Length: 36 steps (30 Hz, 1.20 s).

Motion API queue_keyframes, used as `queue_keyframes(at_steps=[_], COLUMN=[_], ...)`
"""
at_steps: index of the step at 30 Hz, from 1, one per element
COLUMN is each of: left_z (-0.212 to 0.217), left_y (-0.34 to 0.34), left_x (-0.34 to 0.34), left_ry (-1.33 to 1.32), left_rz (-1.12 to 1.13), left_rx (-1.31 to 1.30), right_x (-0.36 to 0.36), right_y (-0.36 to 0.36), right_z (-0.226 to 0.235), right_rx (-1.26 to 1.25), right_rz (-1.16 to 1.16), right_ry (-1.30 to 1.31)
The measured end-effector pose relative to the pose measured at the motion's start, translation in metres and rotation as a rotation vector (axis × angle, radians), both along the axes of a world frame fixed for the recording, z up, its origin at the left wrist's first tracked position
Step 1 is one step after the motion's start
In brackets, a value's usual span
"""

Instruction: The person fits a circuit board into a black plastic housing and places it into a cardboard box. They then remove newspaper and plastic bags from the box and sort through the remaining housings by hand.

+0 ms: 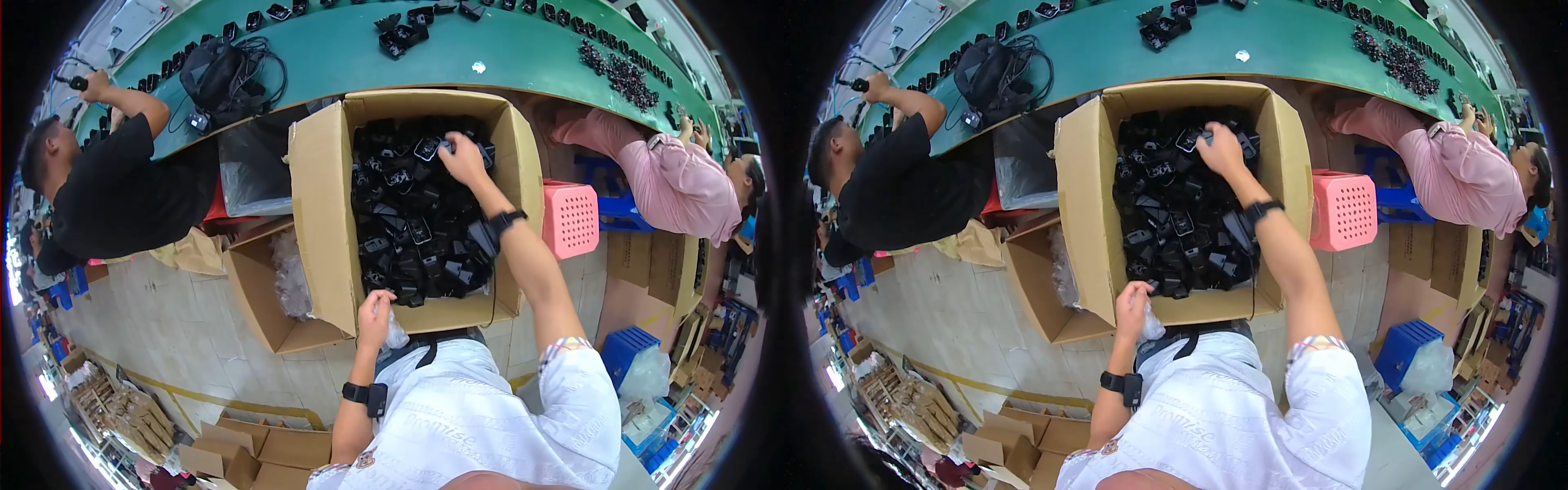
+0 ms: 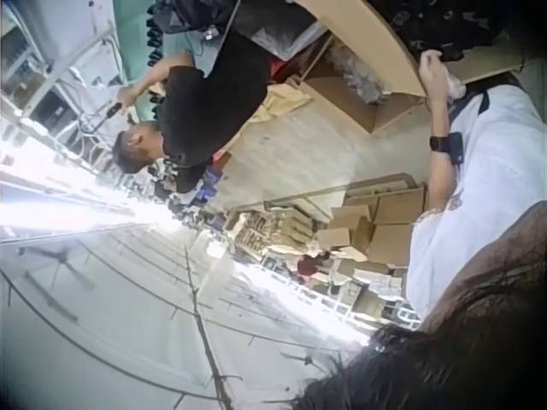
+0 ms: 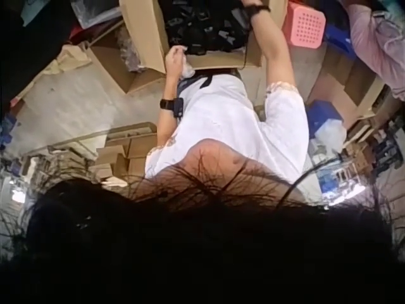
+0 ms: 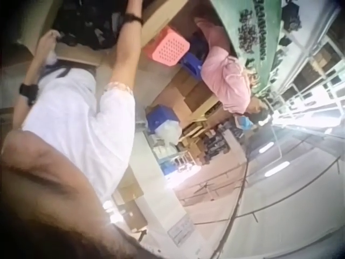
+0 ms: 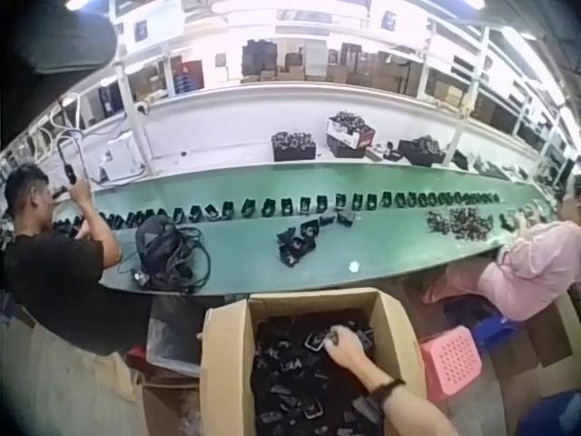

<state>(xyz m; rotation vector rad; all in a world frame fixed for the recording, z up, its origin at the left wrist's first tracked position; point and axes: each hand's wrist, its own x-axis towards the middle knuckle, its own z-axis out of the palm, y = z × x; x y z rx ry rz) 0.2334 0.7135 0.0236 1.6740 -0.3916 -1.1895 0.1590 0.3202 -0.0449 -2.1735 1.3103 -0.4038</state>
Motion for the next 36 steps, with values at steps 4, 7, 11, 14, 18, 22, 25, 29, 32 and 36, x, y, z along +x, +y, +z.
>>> queue_keyframes(at_steps=[4,7,11,14,18,22,25,29,32,36], left_z=[-0.004,-0.005,-0.005,-0.007,-0.008,-0.009,-0.009,-0.015,-0.013,-0.03], left_y=[-0.007,-0.003,-0.007,-0.011,-0.015,-0.013,-0.015,-0.023,-0.04,-0.045], left_x=[-0.002,-0.001,0.003,0.004,0.004,0.007,0.006,0.012,0.011,0.01], left_ry=[-0.009,-0.027,0.026,0.064,0.053,0.077,0.02,-0.191,-0.315,-0.437], left_rz=[-0.04,-0.089,-0.056,-0.072,-0.119,-0.179,-0.236,-0.392,-0.55,-0.812], left_rx=[0.037,0.066,0.05,0.054,0.054,0.087,0.134,0.256,0.429,0.607], right_x=[0.042,0.066,0.064,0.039,0.019,0.016,0.012,-0.002,-0.021,-0.058], right_y=[-0.023,0.007,0.062,0.087,0.117,0.153,0.178,0.21,0.233,0.238], right_z=[-0.013,-0.017,-0.016,-0.01,0.01,0.007,0.025,0.038,0.03,0.026], right_rx=[0.092,0.026,-0.061,-0.004,0.122,0.185,0.068,0.013,0.017,-0.067], right_rz=[-0.161,-0.198,-0.15,-0.065,0.073,0.294,0.357,0.464,0.512,0.733], right_ry=[0.324,0.415,0.233,0.022,-0.128,-0.123,-0.013,0.07,0.081,0.217])
